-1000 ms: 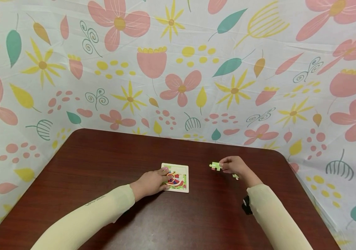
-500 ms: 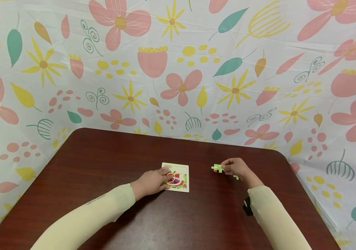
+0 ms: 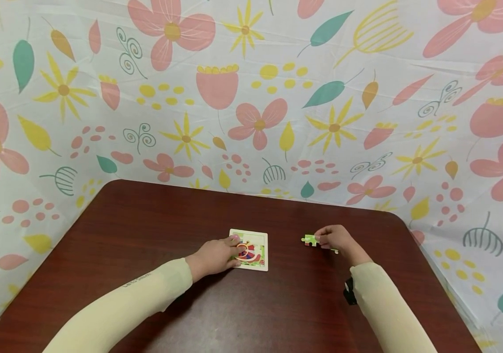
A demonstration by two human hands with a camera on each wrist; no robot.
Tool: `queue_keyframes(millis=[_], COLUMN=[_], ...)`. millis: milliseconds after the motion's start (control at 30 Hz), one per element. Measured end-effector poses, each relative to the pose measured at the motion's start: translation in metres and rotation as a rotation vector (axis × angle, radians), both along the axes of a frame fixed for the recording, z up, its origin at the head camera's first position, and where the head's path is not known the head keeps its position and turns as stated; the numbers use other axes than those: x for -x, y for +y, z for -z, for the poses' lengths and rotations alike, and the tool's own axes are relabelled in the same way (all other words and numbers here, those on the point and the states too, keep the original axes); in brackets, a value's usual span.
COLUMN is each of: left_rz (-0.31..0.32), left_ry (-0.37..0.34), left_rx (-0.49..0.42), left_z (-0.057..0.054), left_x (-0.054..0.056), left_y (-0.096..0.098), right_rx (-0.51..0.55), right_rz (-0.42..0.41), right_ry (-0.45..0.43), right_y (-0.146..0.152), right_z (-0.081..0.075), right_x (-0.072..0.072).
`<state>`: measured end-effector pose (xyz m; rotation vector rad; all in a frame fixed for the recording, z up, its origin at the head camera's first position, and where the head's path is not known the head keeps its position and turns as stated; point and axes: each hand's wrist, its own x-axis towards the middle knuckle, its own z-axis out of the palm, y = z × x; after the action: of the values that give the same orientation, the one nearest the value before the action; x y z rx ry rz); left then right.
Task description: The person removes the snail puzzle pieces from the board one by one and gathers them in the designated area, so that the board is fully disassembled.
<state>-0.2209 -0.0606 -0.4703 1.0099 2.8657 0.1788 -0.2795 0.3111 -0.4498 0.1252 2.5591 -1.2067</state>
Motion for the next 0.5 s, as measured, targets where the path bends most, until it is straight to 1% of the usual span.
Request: queue_keyframes(millis=[300, 500], left_rz=[0.001, -0.003], left_ry=[0.006, 0.01], left_rx=[0.001, 0.015], left_z=[-0.0009, 0.0022], left_x=[0.0, 0.0], left_y=[-0.0004, 0.0], right_rx=[-0.042, -0.059], right_rz=[-0.024, -0.023], right_ry=[0.003, 0.024], right_y=[0.0027, 0.0045], right_z=[-0.0044, -0.0016], right_x=[-0.0005, -0.003])
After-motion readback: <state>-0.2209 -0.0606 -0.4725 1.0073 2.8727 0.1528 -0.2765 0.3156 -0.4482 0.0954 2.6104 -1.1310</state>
